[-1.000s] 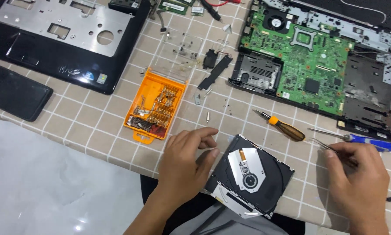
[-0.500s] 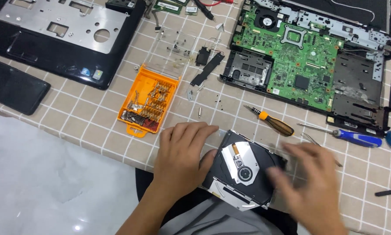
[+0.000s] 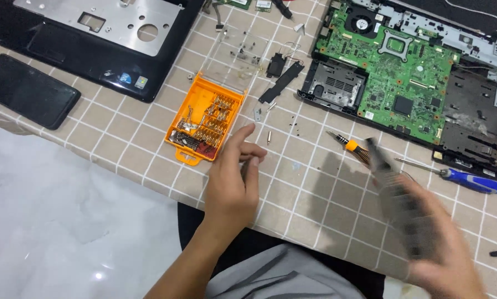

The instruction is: Disassembling an optical disk drive from a laptop using precision tools like a screwdriver and tweezers.

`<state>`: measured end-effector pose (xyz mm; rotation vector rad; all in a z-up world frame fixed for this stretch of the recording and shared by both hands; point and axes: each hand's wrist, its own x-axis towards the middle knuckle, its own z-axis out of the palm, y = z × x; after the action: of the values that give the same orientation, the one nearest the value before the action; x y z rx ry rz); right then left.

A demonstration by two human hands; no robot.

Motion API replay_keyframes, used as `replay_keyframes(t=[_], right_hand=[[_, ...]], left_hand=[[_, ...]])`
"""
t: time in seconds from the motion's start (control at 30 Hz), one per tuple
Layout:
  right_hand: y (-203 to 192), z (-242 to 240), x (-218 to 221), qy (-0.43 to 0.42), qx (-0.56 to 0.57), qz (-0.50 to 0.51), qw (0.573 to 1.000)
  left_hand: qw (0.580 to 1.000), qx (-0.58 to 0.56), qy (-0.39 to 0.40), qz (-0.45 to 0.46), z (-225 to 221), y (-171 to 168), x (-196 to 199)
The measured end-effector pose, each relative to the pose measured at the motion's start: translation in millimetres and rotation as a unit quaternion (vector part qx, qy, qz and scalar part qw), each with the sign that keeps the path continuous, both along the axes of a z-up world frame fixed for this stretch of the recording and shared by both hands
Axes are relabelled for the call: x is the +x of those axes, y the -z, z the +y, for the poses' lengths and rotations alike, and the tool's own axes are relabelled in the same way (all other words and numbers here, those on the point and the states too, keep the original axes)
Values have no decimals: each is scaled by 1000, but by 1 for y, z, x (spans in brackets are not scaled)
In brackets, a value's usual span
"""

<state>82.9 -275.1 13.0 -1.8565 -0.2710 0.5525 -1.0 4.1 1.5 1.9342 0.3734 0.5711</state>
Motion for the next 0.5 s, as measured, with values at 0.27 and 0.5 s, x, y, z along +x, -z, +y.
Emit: replay_keyframes(t=[0.27,0.5], right_hand=[[-32,6,5,-119,-147,-107,976],[11,-3,1,-223,-304,-444,813]], left_hand=[[990,-127,-46,-45,5,-2,-3],[964,190,111,151,-7,-3,16]])
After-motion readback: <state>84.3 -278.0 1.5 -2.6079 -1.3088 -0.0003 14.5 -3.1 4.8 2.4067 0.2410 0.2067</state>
